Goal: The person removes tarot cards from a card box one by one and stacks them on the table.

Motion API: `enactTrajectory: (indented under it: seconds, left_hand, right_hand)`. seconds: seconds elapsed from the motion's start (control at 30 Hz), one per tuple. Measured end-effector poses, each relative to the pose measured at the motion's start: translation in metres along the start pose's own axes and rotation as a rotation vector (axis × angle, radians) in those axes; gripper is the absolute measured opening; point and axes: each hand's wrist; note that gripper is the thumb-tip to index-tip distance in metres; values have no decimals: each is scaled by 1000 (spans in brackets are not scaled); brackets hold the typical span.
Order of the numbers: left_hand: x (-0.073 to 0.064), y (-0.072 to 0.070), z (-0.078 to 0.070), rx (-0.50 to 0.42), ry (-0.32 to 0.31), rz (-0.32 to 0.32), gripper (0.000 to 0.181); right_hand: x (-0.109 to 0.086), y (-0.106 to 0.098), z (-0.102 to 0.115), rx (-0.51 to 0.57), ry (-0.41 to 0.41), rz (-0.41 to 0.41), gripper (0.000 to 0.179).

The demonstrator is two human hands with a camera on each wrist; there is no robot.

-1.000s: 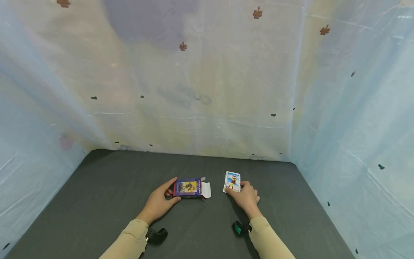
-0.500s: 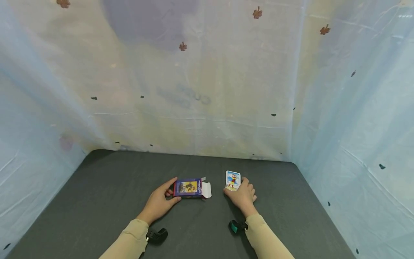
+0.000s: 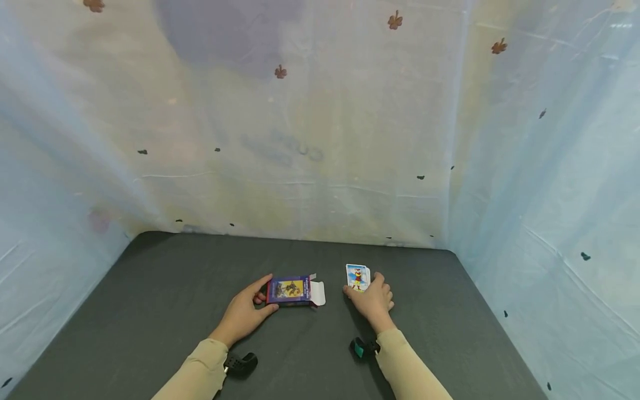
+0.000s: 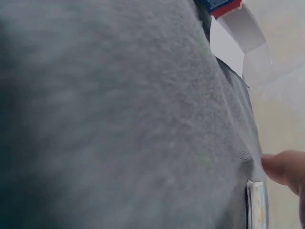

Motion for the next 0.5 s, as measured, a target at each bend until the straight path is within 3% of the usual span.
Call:
enactTrajectory:
  seconds: [0.3, 0.5]
  left_hand:
    - [-1, 3, 0, -10, 26, -36, 75]
    - [0, 1, 0, -16, 9, -27, 75]
  right_hand:
    - [13, 13, 9, 57, 41, -64, 92]
    - [17, 19, 11, 65, 39, -98, 86]
Point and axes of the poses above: each hand's wrist, its own x-axis towards the middle knuckle, its own y-axis out of the palm, z = x × y, and after that the axes turned 15 degrees about x, right-handed
